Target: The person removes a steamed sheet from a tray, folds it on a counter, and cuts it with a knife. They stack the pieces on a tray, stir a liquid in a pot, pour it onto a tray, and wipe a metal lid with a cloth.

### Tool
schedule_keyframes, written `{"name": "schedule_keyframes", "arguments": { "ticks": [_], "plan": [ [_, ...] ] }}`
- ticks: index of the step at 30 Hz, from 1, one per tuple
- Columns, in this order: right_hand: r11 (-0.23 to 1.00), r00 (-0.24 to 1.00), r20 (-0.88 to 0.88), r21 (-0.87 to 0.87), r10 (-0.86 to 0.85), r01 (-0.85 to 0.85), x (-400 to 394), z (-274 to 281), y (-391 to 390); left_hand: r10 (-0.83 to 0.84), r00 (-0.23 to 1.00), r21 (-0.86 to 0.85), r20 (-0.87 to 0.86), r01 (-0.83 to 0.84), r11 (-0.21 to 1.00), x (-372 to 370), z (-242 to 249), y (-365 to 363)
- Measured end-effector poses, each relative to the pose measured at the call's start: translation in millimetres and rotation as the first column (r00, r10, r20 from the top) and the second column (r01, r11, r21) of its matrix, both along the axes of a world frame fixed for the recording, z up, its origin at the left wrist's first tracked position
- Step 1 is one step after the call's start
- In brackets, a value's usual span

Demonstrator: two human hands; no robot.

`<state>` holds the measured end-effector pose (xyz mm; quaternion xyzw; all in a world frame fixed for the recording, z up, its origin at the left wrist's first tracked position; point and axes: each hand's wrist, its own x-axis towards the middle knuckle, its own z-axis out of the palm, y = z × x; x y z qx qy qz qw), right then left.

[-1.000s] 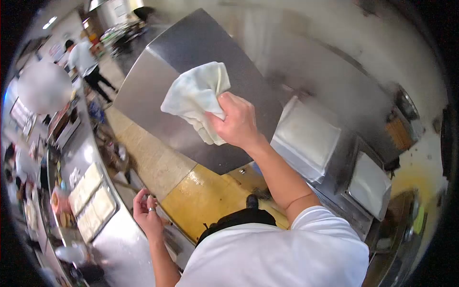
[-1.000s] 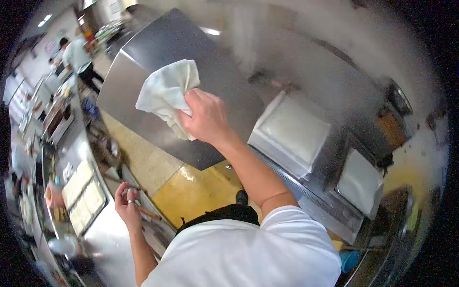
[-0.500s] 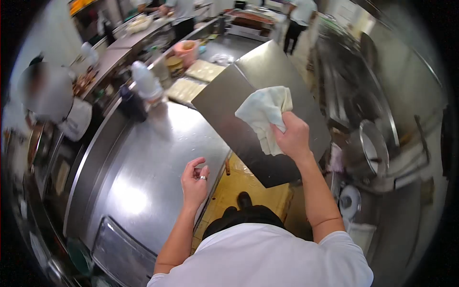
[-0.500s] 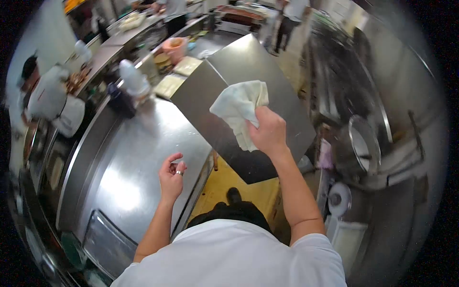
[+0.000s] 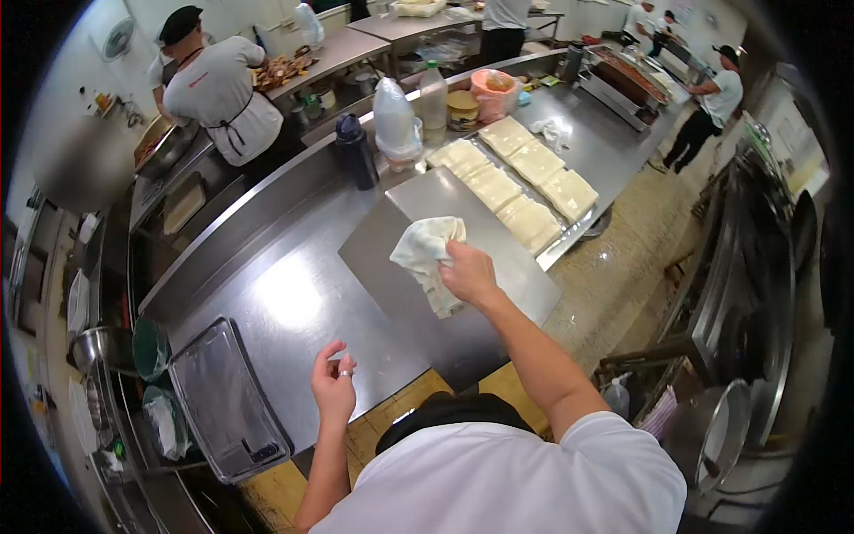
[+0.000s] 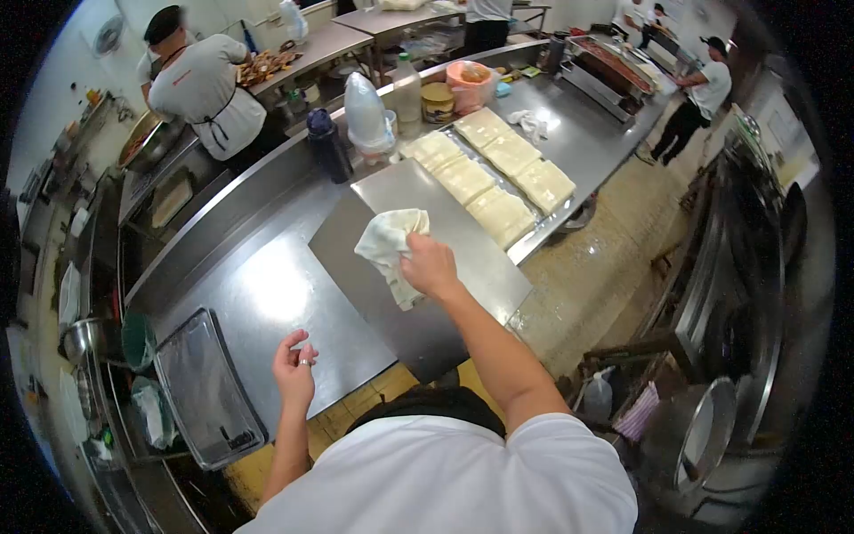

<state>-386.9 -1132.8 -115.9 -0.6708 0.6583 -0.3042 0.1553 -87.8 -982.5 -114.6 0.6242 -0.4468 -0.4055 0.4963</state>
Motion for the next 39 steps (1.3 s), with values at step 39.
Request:
{"name": "schedule_keyframes", "arguments": {
  "ticks": [39],
  "plan": [
    [0.989,0.988,0.084,0.080,-0.131,0.125,-23.8,-47.7,79.0,-0.665,0.747,0.089,-0.025,0.664,0.742,-54.8,-31.9,-70.6]
  ]
}}
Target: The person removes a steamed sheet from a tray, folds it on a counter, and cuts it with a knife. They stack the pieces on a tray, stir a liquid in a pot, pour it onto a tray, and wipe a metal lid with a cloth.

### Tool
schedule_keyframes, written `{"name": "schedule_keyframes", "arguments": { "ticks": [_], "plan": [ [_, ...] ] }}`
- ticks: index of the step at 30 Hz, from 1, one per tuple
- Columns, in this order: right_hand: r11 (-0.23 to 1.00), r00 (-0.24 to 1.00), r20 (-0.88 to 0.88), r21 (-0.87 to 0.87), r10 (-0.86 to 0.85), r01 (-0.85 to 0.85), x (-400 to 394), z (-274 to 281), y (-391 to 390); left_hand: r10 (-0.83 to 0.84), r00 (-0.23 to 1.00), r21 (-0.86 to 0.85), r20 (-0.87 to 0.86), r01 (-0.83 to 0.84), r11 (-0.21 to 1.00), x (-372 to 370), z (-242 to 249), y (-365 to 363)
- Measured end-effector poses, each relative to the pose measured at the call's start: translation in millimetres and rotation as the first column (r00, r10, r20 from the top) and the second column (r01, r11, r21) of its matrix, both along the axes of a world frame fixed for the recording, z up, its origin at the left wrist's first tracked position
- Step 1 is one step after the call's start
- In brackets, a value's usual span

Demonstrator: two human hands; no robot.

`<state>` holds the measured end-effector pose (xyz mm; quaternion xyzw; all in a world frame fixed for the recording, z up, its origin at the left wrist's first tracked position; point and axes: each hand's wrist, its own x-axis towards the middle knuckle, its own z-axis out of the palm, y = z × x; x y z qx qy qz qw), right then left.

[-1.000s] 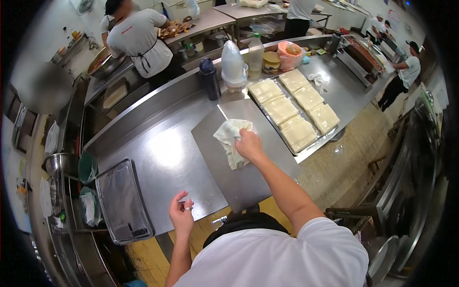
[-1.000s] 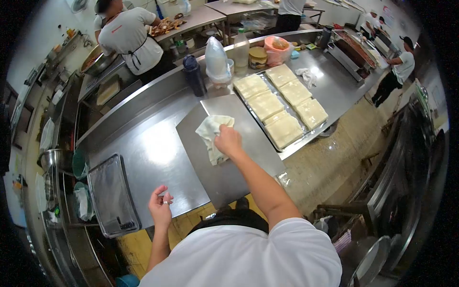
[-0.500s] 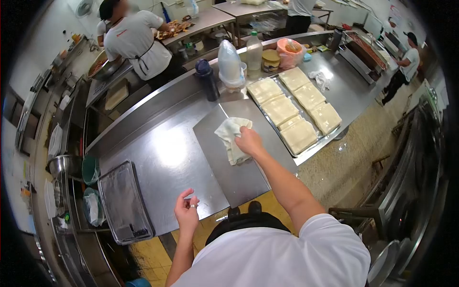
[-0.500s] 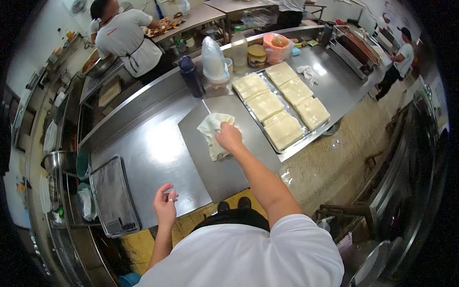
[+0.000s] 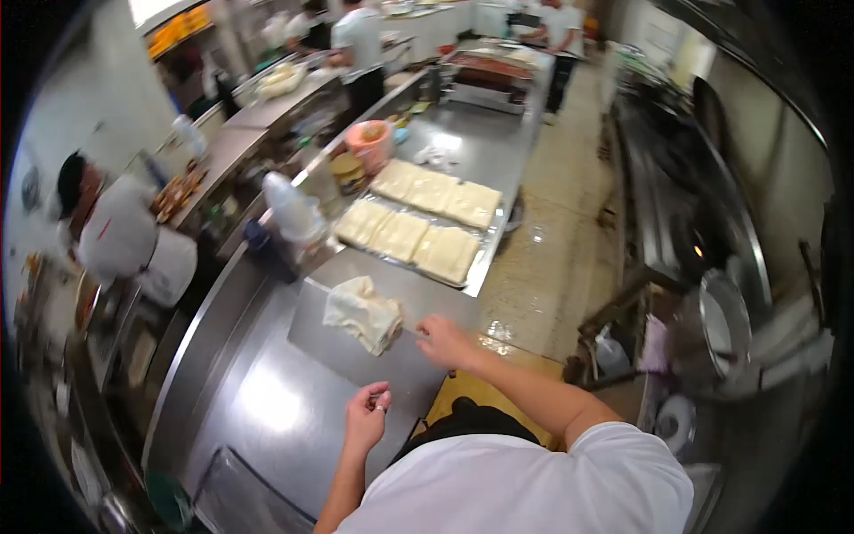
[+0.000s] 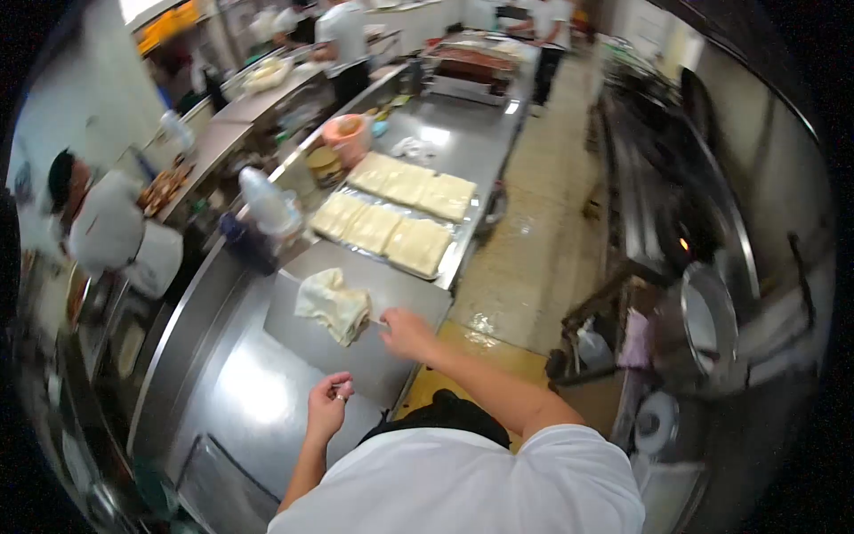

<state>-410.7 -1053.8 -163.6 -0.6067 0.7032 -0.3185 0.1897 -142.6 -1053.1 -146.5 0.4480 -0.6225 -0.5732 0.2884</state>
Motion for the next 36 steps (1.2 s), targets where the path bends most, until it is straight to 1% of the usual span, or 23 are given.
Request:
{"name": "schedule_keyframes", "arguments": {
  "ticks": [1,3,4,6,7,10,11,14,15,16,18,19,22,23,26,29,31,32,34,36],
  "plan": [
    [0.999,0.999,0.018,0.014,-0.050,0.050,3.0,-1.6,19.9,-0.049,0.999,0.014,-0.023,0.049,0.999,-0.1,-8.0,-4.0],
    [0.989,0.988,0.052,0.051,-0.143,0.140,17.3,7.7,63.3,-0.190,0.982,0.016,0.010,0.189,0.982,-4.7,-19.1,-15.1],
    [0.962,0.962,0.076,0.096,-0.263,0.255,30.9,13.9,100.3,-0.304,0.953,0.031,0.016,0.303,0.952,-10.1,-26.5,-15.1],
    [0.918,0.913,0.138,0.163,-0.384,0.362,48.1,26.1,144.6,-0.420,0.907,-0.019,0.022,0.420,0.907,-27.8,-26.1,-9.9],
    [0.903,0.892,0.152,0.135,-0.426,0.408,53.9,15.4,164.0,-0.473,0.881,-0.042,0.032,0.474,0.880,-35.4,-23.1,-3.7],
    [0.812,0.791,0.193,0.200,-0.581,0.548,73.6,18.7,218.5,-0.647,0.762,-0.076,0.032,0.647,0.759,-63.8,1.6,26.3],
    [0.779,0.755,0.198,0.208,-0.626,0.591,79.6,22.4,234.1,-0.695,0.719,-0.039,0.011,0.695,0.718,-71.7,-9.3,36.2],
    [0.686,0.658,0.196,0.201,-0.728,0.699,95.8,40.8,280.6,-0.808,0.583,0.092,0.086,0.803,0.589,-88.0,9.7,79.2],
    [0.660,0.634,0.185,0.184,-0.751,0.728,101.9,47.8,295.7,-0.836,0.543,0.018,0.079,0.838,0.545,-90.2,12.9,95.8],
    [0.635,0.610,0.177,0.169,-0.772,0.754,108.9,52.7,310.0,-0.865,0.496,0.018,0.072,0.867,0.498,-91.4,8.9,110.3],
    [0.578,0.552,0.179,0.165,-0.814,0.799,124.4,58.0,337.8,-0.915,0.399,0.019,0.064,0.916,0.400,-92.3,-4.2,137.6],
    [0.547,0.520,0.181,0.163,-0.835,0.821,132.0,59.1,353.0,-0.936,0.333,0.057,0.115,0.938,0.341,-92.6,-3.9,149.5],
    [0.469,0.442,0.185,0.147,-0.878,0.871,159.5,53.4,404.7,-0.964,0.239,0.094,0.116,0.964,0.250,-91.7,-2.2,190.7],
    [0.440,0.412,0.189,0.148,-0.891,0.886,169.5,50.6,423.8,-0.970,0.208,0.080,0.128,0.973,0.219,-92.9,-4.2,204.7],
    [0.340,0.310,0.193,0.145,-0.931,0.929,201.2,40.9,482.6,-0.987,0.154,0.049,0.037,0.987,0.156,-94.9,-19.3,251.2],
    [0.242,0.219,0.181,0.116,-0.959,0.963,238.3,29.7,541.7,-0.995,0.085,0.056,0.049,0.995,0.087,-89.4,-14.0,311.1],
    [0.171,0.154,0.173,0.085,-0.973,0.982,263.6,16.7,581.0,-0.996,-0.016,0.053,0.091,0.999,-0.011,-77.2,-0.1,356.4],
    [0.124,0.104,0.182,0.102,-0.978,0.987,277.3,11.8,599.4,-0.992,-0.059,0.053,0.111,0.997,-0.053,-69.6,3.4,377.4],
    [0.047,0.019,0.205,0.132,-0.979,0.990,302.3,2.9,631.9,-0.984,-0.144,0.054,0.106,0.989,-0.139,-55.0,-6.7,418.8],
    [-0.001,-0.041,0.234,0.166,-0.971,0.986,327.3,8.6,663.9,-0.970,-0.223,0.039,0.101,0.975,-0.220,-39.3,-14.0,458.1]
  ]
}}
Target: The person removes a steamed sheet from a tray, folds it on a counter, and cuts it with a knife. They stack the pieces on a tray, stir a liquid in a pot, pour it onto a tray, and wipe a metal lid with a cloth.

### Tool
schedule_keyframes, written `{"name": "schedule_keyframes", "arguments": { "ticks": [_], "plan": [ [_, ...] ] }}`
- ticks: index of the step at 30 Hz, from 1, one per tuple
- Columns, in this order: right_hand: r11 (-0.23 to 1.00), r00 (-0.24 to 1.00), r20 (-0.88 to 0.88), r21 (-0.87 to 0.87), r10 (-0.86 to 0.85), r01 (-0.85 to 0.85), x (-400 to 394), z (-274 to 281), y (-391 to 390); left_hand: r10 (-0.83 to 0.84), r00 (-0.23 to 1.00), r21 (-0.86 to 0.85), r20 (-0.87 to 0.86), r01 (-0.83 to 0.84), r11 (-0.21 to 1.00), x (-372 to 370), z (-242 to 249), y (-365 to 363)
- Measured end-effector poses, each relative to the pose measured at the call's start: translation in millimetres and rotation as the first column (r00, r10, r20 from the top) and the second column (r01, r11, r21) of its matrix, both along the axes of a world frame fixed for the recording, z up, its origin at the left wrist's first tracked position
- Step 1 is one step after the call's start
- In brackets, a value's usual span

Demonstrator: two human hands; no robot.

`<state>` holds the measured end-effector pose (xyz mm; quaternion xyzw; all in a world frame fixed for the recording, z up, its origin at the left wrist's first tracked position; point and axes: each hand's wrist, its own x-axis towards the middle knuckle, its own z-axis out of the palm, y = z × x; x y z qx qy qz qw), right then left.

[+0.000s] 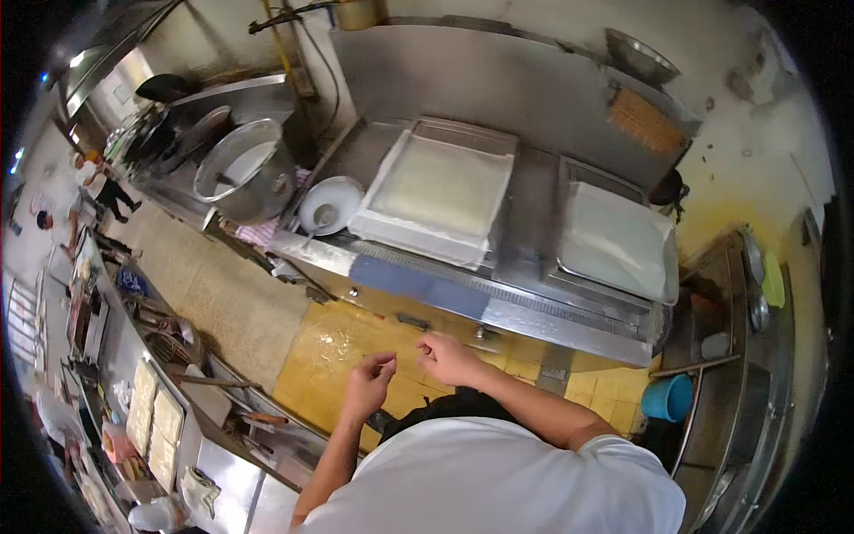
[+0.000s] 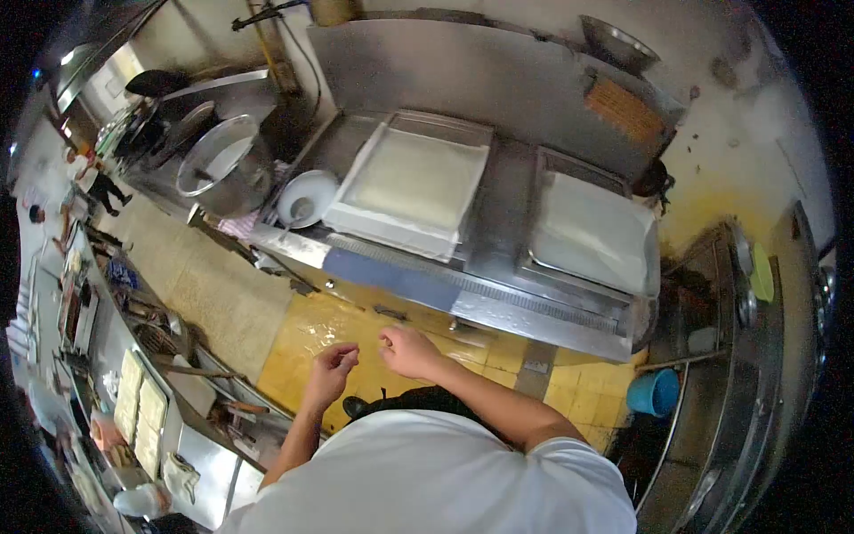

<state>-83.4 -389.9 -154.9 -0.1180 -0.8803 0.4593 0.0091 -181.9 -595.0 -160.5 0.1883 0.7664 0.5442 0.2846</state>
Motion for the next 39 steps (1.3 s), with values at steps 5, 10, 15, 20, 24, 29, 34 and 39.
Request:
{"name": "schedule_keyframes", "arguments": {
  "ticks": [5,10,15,20,24,29,34,39],
  "plan": [
    [0.989,0.988,0.050,-0.022,-0.148,0.149,56.7,-8.4,69.2,-0.190,0.982,0.033,0.006,0.190,0.981,33.4,-5.7,90.7],
    [0.968,0.969,0.008,-0.035,-0.248,0.249,88.6,-5.5,116.8,-0.340,0.939,-0.079,0.048,0.343,0.936,52.0,13.0,151.4],
    [0.927,0.924,-0.082,-0.011,-0.375,0.375,96.6,-15.3,150.7,-0.427,0.904,-0.152,-0.009,0.421,0.894,47.5,39.7,186.1],
    [0.827,0.839,-0.105,0.146,-0.533,0.543,94.2,4.1,198.9,-0.418,0.908,-0.089,0.003,0.417,0.905,14.7,3.4,211.0],
    [0.746,0.769,-0.032,0.220,-0.638,0.628,83.3,1.8,244.7,-0.421,0.906,-0.056,0.052,0.423,0.904,-16.7,9.2,241.8],
    [0.609,0.613,0.144,0.420,-0.777,0.673,66.5,-24.2,298.0,-0.400,0.911,0.067,0.102,0.395,0.916,-80.0,-9.7,275.4],
    [0.654,0.503,0.418,0.467,-0.757,0.595,24.7,-2.9,323.2,-0.370,0.922,0.054,0.116,0.366,0.929,-174.6,-24.0,312.8],
    [0.617,0.575,0.247,0.460,-0.780,0.639,-72.7,-3.3,375.6,-0.278,0.960,0.025,-0.030,0.279,0.960,-287.9,-37.7,357.6]
  ]
}}
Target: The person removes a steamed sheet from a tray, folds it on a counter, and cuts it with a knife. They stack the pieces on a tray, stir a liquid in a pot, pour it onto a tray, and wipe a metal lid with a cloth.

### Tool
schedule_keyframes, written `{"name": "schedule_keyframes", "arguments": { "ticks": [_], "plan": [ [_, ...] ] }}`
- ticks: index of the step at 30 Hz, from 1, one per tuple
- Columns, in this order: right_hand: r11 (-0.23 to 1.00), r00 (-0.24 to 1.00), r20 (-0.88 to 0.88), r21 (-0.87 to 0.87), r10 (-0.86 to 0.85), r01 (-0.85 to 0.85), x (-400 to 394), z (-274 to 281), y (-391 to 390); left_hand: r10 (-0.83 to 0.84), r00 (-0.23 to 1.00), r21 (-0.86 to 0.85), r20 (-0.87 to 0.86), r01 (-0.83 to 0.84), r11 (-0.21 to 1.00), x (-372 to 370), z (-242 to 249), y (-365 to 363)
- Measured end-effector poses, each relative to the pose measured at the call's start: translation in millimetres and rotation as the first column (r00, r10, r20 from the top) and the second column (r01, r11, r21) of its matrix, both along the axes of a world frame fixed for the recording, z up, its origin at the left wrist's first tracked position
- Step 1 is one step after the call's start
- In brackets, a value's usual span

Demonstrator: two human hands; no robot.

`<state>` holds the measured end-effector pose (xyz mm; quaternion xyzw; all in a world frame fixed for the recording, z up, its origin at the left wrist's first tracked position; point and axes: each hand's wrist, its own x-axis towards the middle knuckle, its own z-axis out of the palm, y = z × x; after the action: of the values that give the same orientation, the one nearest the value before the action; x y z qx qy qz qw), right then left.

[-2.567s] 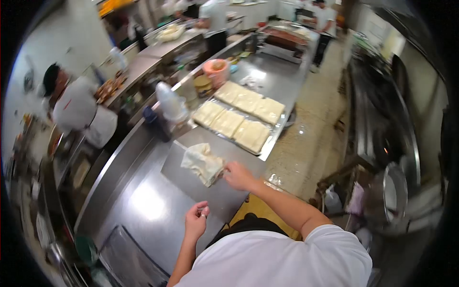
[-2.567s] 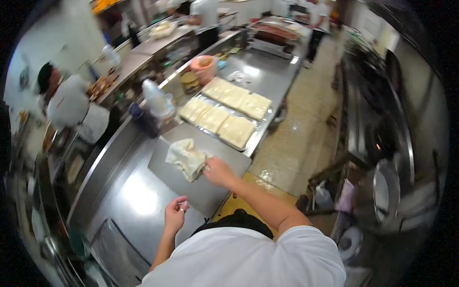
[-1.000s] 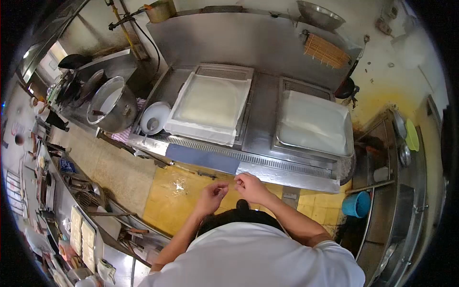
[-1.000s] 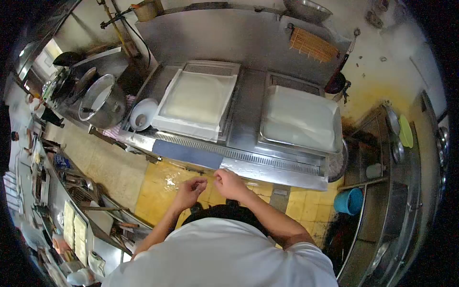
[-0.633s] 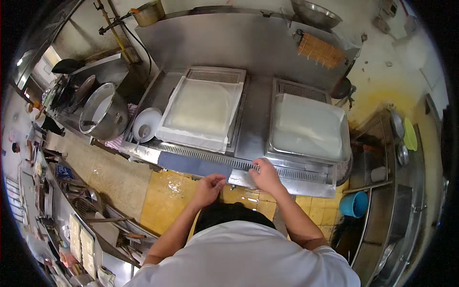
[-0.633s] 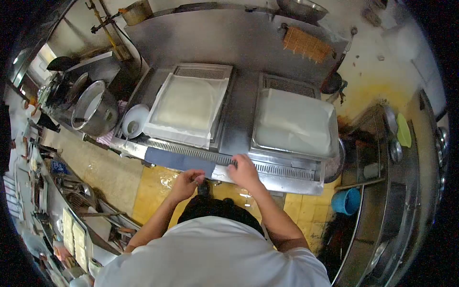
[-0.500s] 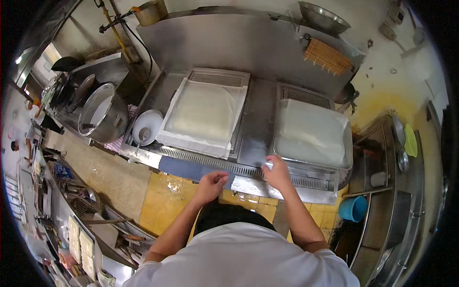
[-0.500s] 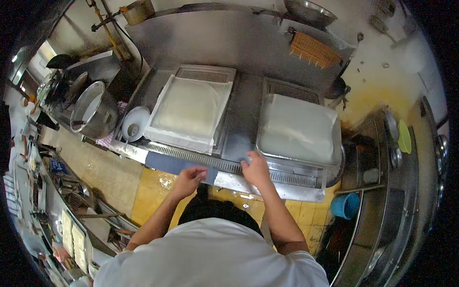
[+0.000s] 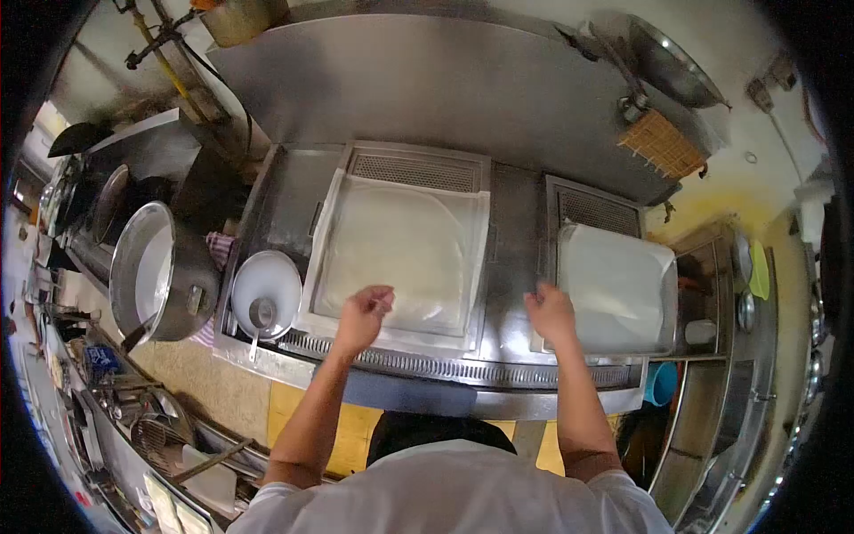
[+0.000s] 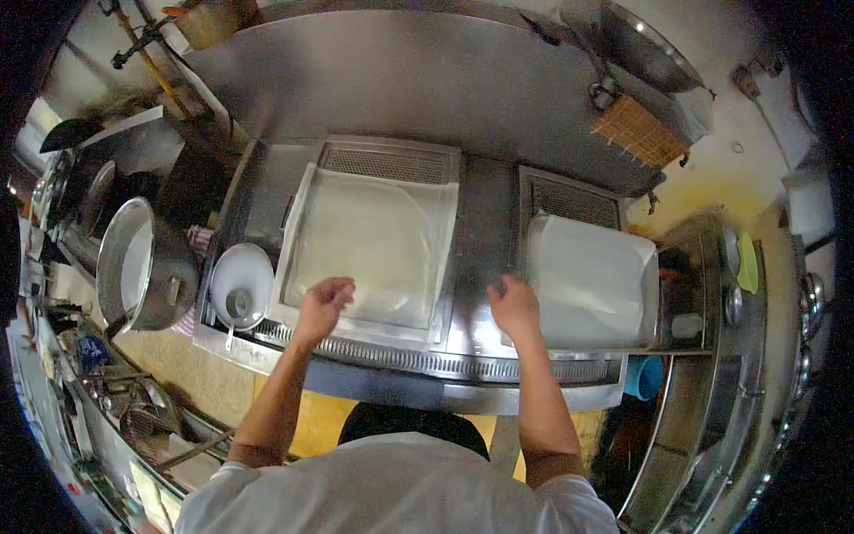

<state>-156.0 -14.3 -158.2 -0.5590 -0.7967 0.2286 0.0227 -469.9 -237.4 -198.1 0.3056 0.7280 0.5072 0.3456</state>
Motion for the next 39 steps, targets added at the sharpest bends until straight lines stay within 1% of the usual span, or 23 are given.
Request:
{"name": "schedule_keyframes", "arguments": {
  "ticks": [1,2,3,5,7,9,12,13,15,16,18,19,21,22,24,25,28,32,36,37,39],
  "plan": [
    [1.000,0.999,-0.039,0.020,0.021,-0.020,-23.4,-3.1,14.1,0.023,0.995,-0.031,-0.097,-0.026,0.999,-23.4,1.9,11.5],
    [1.000,0.987,-0.162,0.019,-0.003,0.006,-46.9,-5.9,25.8,0.070,0.960,-0.061,-0.270,-0.090,0.994,-46.7,-0.1,21.6],
    [0.999,0.958,-0.285,0.017,-0.024,0.030,-70.4,-7.6,38.4,0.109,0.893,-0.079,-0.437,-0.159,0.984,-69.7,-2.1,32.3],
    [0.995,0.953,-0.303,0.102,0.023,0.009,-110.3,-34.3,79.1,0.201,0.812,-0.045,-0.548,-0.269,0.962,-115.7,-0.1,58.5],
    [0.993,0.973,-0.232,0.111,-0.011,0.037,-149.9,-43.6,112.0,0.261,0.777,-0.042,-0.573,-0.347,0.937,-163.5,-11.0,83.0],
    [0.983,0.980,-0.200,0.181,-0.004,0.041,-176.3,-71.9,151.3,0.278,0.768,-0.055,-0.577,-0.376,0.925,-197.9,-5.3,108.4],
    [0.957,0.984,-0.179,0.289,0.012,0.041,-198.2,-102.1,180.2,0.117,0.656,-0.098,-0.746,-0.282,0.954,-253.6,-38.0,144.2],
    [0.944,0.984,-0.177,0.327,0.019,0.040,-202.6,-106.4,184.6,0.103,0.666,-0.094,-0.739,-0.252,0.963,-265.0,-47.0,154.8],
    [0.930,0.997,-0.069,0.367,0.036,-0.008,-207.1,-110.9,189.2,0.074,0.687,-0.082,-0.723,-0.192,0.978,-281.0,-59.6,172.4],
    [0.922,0.999,-0.014,0.386,0.042,-0.033,-208.7,-111.3,190.8,0.087,0.691,-0.063,-0.718,-0.189,0.980,-285.9,-62.7,180.6],
    [0.940,1.000,-0.001,0.341,-0.018,0.018,-208.1,-110.1,190.2,0.109,0.699,-0.028,-0.707,-0.181,0.983,-286.4,-64.2,194.4],
    [0.947,0.999,0.006,0.319,-0.050,0.046,-207.3,-108.1,189.6,0.079,0.714,-0.072,-0.695,-0.178,0.981,-285.3,-61.2,198.7],
    [0.949,0.997,0.040,0.311,-0.060,0.044,-206.5,-104.9,190.1,0.016,0.744,-0.162,-0.668,-0.166,0.973,-283.7,-58.5,204.7],
    [0.951,0.996,0.057,0.306,-0.066,0.045,-204.0,-103.7,188.7,0.032,0.725,-0.124,-0.688,-0.160,0.979,-282.1,-59.3,205.8],
    [0.947,0.994,-0.017,0.302,-0.106,0.106,-203.0,-90.7,176.4,0.070,0.684,-0.046,-0.726,-0.150,0.988,-281.4,-60.6,203.6],
    [0.945,0.991,-0.056,0.300,-0.122,0.133,-202.7,-83.3,170.7,0.097,0.697,-0.013,-0.710,-0.151,0.988,-281.1,-60.1,200.8],
    [0.894,0.985,-0.171,0.442,0.013,0.065,-184.8,-73.7,159.7,0.207,0.722,0.112,-0.661,-0.177,0.978,-276.0,-42.9,185.1],
    [0.855,0.947,-0.311,0.509,0.077,0.098,-153.4,-54.1,141.0,0.398,0.700,0.313,-0.593,-0.255,0.915,-257.7,-21.9,136.6],
    [0.866,0.882,-0.453,0.484,0.126,0.125,-131.3,17.4,79.6,0.545,0.672,0.479,-0.502,-0.308,0.822,-227.3,8.0,61.0],
    [0.870,0.861,-0.488,0.477,0.145,0.123,-125.3,34.1,63.7,0.567,0.683,0.512,-0.460,-0.318,0.798,-216.4,19.3,40.9],
    [0.817,0.829,-0.498,0.570,0.253,0.093,-115.4,70.9,30.3,0.613,0.694,0.577,-0.377,-0.341,0.742,-190.8,50.6,-1.3]
  ]
}}
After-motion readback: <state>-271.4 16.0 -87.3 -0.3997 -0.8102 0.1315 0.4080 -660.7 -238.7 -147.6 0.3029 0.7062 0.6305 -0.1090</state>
